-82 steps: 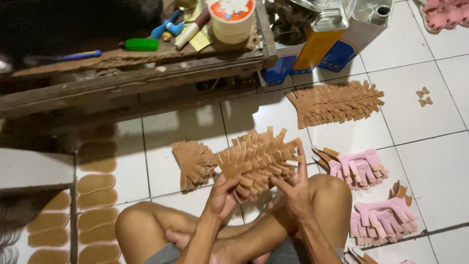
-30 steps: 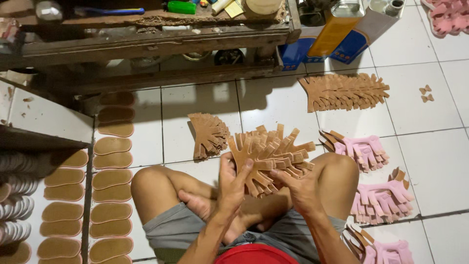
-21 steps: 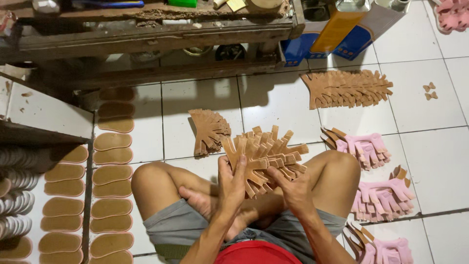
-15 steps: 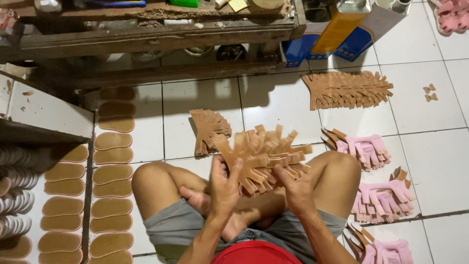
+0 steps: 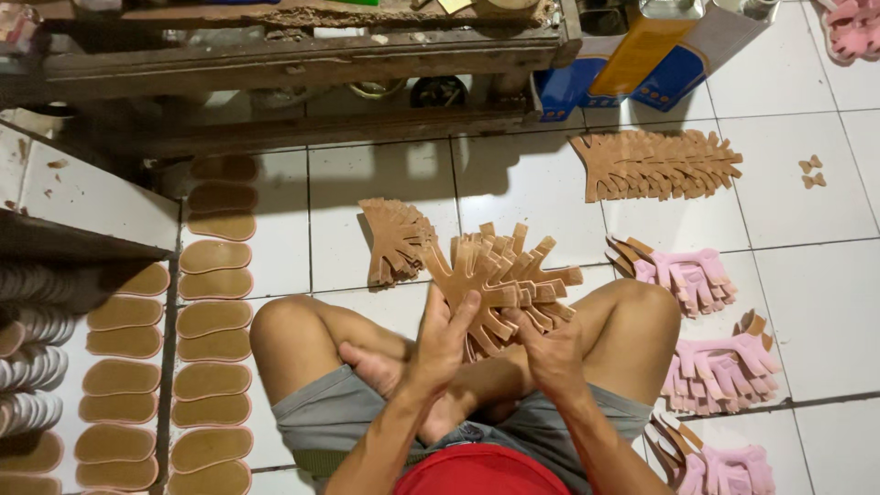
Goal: The person sits on the floor and uses a toothbrush to apply a yellow paste from a bowl onto a small metal tin and a rock. They then pick up and separate stacks of brown, hand-shaped foam pieces, arranging them on the floor.
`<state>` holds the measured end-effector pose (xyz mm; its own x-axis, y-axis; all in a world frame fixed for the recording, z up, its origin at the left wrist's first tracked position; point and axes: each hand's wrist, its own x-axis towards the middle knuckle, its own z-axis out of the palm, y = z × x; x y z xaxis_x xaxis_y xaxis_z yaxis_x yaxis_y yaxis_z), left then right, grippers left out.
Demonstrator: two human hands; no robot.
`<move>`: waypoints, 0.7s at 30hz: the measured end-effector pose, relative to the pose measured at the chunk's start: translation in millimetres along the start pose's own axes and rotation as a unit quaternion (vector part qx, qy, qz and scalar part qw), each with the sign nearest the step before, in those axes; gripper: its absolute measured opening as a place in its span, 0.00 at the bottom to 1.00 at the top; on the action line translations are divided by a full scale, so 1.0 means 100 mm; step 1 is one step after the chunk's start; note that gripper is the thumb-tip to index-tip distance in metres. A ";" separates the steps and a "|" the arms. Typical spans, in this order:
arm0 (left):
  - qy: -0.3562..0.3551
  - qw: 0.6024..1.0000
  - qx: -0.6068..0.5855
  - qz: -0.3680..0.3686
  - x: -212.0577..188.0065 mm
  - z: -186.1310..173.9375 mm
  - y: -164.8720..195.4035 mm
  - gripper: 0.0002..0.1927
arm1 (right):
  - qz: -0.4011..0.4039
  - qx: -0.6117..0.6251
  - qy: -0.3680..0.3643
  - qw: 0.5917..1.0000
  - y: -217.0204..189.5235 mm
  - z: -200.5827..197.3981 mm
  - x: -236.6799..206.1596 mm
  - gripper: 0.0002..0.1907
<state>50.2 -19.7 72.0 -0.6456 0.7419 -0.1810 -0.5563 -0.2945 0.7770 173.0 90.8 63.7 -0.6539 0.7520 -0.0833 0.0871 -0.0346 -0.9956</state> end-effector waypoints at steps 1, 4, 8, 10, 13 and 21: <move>0.004 1.000 -0.007 0.003 0.02 -0.01 -0.03 0.26 | 0.001 0.009 0.002 1.000 0.00 0.00 -0.01 0.10; -0.004 0.999 -0.013 -0.045 0.01 -0.12 -0.06 0.29 | -0.016 0.024 0.004 1.000 0.01 -0.02 -0.01 0.10; 0.053 0.998 0.014 -0.014 0.00 -0.22 -0.14 0.18 | -0.021 0.037 -0.013 0.999 0.03 0.00 0.02 0.11; 0.090 0.994 0.061 0.032 0.01 -0.24 -0.16 0.16 | -0.015 0.036 0.011 0.999 0.03 0.05 0.03 0.12; 0.120 0.987 0.093 0.058 0.00 -0.26 -0.17 0.14 | -0.025 -0.004 0.034 0.999 0.00 0.11 0.01 0.12; 0.152 0.984 0.065 0.066 -0.02 -0.22 -0.03 0.20 | -0.034 -0.085 0.066 0.994 -0.14 0.20 0.08 0.12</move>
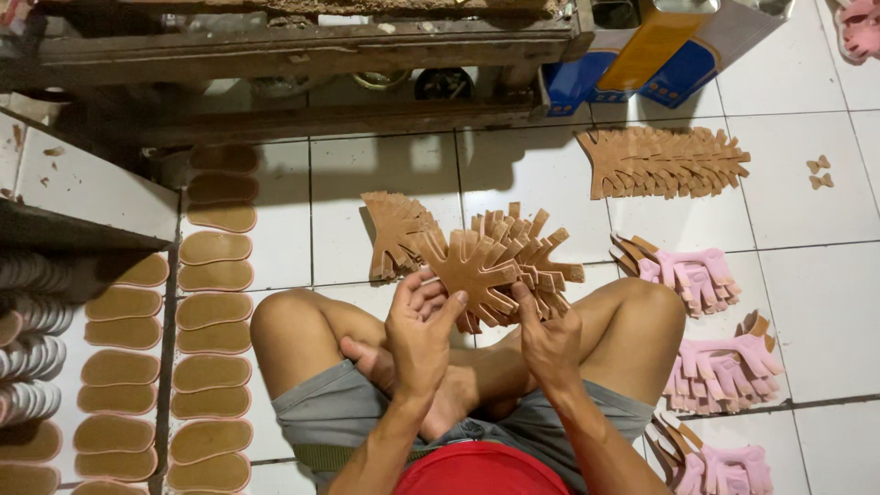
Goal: The person sits on the floor and uses a toothbrush to apply a yellow paste from a bowl onto a small metal tin and a rock. They then pick up and separate stacks of brown, hand-shaped foam pieces, arranging them on the floor.
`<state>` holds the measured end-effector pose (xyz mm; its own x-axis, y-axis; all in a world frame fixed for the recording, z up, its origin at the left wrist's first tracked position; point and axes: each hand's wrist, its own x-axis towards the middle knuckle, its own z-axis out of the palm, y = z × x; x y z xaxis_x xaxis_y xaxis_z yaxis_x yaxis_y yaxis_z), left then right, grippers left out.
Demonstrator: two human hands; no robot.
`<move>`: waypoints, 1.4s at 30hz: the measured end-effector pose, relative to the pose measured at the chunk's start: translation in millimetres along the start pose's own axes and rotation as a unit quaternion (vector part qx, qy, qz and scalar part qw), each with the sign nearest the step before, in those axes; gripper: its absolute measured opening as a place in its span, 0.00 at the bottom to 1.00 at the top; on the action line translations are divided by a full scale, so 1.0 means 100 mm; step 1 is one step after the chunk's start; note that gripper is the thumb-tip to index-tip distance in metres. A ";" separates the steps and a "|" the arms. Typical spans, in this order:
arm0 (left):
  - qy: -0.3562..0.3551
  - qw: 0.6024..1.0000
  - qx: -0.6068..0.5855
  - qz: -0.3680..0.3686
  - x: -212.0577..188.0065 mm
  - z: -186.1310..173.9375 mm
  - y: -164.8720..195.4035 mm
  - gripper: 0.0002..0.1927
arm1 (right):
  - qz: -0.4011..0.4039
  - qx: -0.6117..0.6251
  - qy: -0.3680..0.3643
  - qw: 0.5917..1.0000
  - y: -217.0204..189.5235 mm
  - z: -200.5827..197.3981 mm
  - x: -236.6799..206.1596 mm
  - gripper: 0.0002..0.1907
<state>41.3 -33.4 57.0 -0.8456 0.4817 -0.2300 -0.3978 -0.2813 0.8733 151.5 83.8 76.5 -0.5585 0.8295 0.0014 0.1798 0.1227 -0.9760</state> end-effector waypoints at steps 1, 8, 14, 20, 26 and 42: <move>-0.009 0.999 -0.033 0.002 0.02 0.00 0.02 0.21 | -0.006 0.019 -0.021 1.000 0.00 0.01 0.00 0.12; -0.134 0.972 -0.154 -0.119 0.14 -0.10 0.18 0.18 | 0.086 0.181 -0.050 0.978 0.29 -0.04 0.02 0.10; -0.131 0.958 -0.209 -0.147 0.13 -0.21 0.38 0.19 | 0.169 0.236 -0.042 0.956 0.50 -0.24 0.13 0.17; -0.214 0.920 -0.276 -0.178 0.06 -0.24 0.73 0.23 | 0.115 0.118 0.015 0.986 0.29 -0.24 0.21 0.15; -0.194 0.967 -0.114 -0.122 -0.01 -0.01 0.52 0.23 | 0.116 0.147 -0.046 0.981 0.17 -0.19 0.16 0.16; -0.089 0.971 0.220 0.006 0.04 0.11 0.22 0.21 | 0.134 0.206 -0.060 0.967 0.52 -0.14 0.03 0.18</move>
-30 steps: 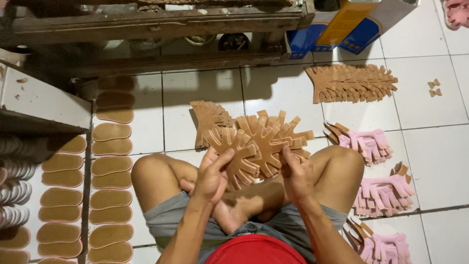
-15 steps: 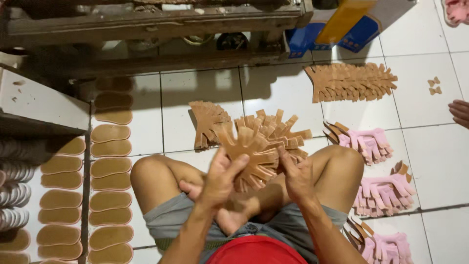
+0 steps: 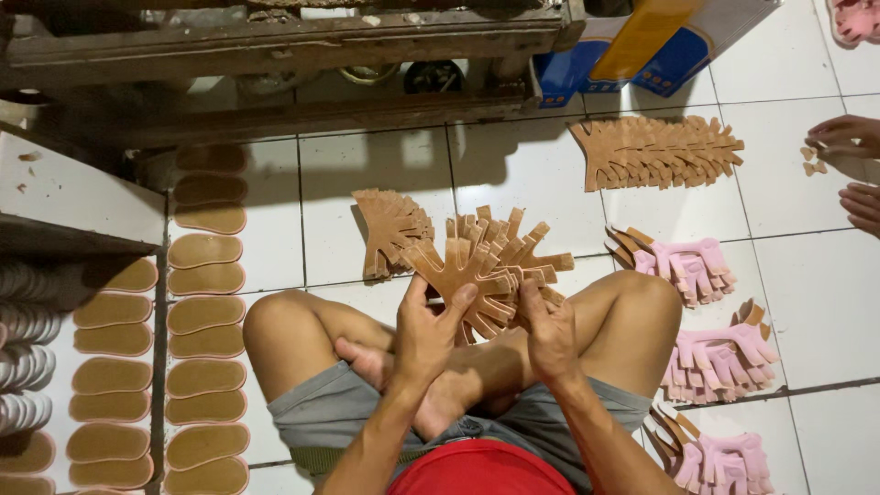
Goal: The person sits on the floor and uses a toothbrush to apply a yellow paste from a bowl onto a small metal tin and a rock. They then pick up and separate stacks of brown, hand-shaped foam pieces, arranging them on the floor.
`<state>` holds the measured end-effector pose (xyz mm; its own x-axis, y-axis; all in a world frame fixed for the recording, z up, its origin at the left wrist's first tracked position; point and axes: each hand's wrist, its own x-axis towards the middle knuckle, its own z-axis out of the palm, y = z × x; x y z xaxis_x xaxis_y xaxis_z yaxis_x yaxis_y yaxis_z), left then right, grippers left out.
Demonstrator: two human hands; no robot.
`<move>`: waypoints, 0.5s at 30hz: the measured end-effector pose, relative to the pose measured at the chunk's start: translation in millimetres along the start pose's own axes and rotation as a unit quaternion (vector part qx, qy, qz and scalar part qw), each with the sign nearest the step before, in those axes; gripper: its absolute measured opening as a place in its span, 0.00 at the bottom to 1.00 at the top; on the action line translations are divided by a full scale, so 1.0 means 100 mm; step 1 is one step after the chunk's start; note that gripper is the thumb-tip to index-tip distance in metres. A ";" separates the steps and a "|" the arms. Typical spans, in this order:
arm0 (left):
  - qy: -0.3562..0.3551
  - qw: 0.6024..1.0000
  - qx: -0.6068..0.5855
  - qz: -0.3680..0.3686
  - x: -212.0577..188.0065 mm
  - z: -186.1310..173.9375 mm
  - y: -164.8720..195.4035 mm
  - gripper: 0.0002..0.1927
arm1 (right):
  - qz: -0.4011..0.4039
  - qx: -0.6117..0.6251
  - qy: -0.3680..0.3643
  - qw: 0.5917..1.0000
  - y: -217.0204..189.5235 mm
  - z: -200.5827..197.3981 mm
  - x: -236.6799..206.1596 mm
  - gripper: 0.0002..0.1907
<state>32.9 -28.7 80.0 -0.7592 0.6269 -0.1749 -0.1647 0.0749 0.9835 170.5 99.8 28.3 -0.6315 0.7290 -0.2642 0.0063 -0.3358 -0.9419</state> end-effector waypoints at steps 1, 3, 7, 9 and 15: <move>0.007 1.000 -0.013 0.009 0.00 0.01 0.00 0.21 | -0.018 -0.016 0.002 1.000 -0.02 0.01 0.00 0.18; 0.013 0.995 -0.101 -0.001 0.00 0.02 -0.04 0.22 | -0.055 -0.048 0.005 0.997 -0.05 0.03 -0.01 0.19; -0.040 0.960 -0.262 -0.087 0.00 -0.05 -0.19 0.20 | -0.008 0.049 0.032 0.998 -0.13 0.09 0.00 0.14; -0.071 0.936 -0.322 -0.120 0.02 -0.16 -0.26 0.17 | 0.034 0.131 0.077 0.988 -0.19 0.13 0.01 0.10; -0.063 0.863 -0.471 -0.173 0.03 -0.51 -0.19 0.18 | 0.020 0.131 0.174 0.976 -0.38 0.10 0.04 0.10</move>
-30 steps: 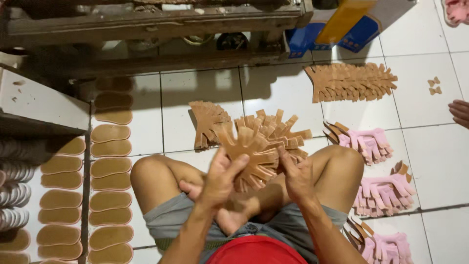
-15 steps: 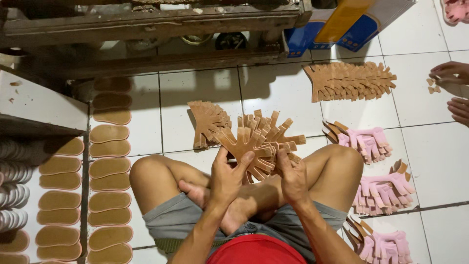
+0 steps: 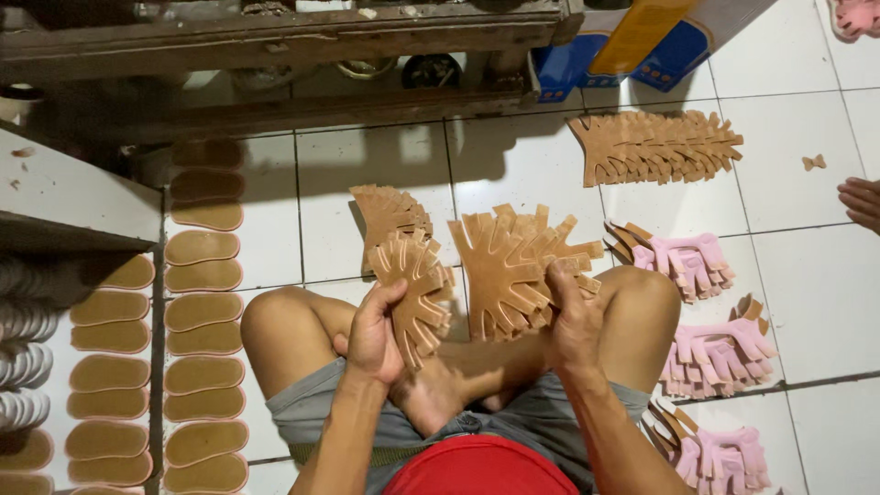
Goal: The person sits on the floor and uses a toothbrush to apply a yellow paste from a bowl onto a small metal tin and a rock. They then pick up and separate stacks of brown, hand-shaped foam pieces, arranging them on the floor.
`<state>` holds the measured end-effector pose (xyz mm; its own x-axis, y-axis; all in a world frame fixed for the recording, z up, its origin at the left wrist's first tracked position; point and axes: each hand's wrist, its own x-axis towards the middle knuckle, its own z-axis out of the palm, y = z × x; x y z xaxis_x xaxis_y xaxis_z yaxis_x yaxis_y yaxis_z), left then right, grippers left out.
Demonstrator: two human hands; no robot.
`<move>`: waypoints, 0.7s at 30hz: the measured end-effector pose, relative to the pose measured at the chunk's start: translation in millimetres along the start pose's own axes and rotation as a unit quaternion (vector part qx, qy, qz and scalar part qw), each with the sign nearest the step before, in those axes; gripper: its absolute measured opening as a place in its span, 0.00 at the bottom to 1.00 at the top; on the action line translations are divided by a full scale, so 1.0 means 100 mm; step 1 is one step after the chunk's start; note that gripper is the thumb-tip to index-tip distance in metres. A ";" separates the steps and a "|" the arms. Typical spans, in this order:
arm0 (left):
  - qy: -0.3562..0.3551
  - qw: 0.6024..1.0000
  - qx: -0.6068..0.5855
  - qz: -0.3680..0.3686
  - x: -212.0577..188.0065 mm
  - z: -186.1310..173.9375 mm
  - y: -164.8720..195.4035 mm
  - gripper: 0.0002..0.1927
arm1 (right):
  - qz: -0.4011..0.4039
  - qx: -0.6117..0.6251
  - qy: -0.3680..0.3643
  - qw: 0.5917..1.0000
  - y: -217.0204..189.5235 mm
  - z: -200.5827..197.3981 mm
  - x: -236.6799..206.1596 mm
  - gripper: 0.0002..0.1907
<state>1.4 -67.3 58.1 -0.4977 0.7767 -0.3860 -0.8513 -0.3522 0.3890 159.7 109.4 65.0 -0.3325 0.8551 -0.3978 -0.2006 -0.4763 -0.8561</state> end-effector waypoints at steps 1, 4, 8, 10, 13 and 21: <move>0.009 1.000 0.016 0.011 -0.01 0.03 0.00 0.19 | -0.023 -0.047 -0.034 0.998 0.00 -0.01 -0.01 0.10; 0.009 0.996 0.080 0.040 0.01 0.15 -0.16 0.22 | -0.070 -0.134 -0.106 0.983 0.06 -0.05 -0.06 0.14; -0.014 0.994 0.098 0.053 0.06 0.20 -0.35 0.22 | -0.066 -0.079 -0.158 0.982 0.15 -0.04 -0.12 0.13; -0.021 0.992 0.104 0.069 0.07 0.18 -0.38 0.22 | -0.065 -0.064 -0.168 0.982 0.14 -0.01 -0.13 0.14; 0.003 0.980 0.171 0.098 0.09 0.14 -0.41 0.21 | -0.057 -0.092 -0.145 0.983 0.08 0.05 -0.16 0.11; 0.073 0.951 0.244 0.173 0.01 0.20 -0.22 0.25 | -0.050 -0.069 -0.067 0.994 0.12 0.04 -0.12 0.13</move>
<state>22.5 -47.9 66.2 -0.7824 0.5647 -0.2628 -0.4717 -0.2617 0.8420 157.4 92.0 60.7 -0.4392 0.8574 -0.2681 -0.1146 -0.3495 -0.9299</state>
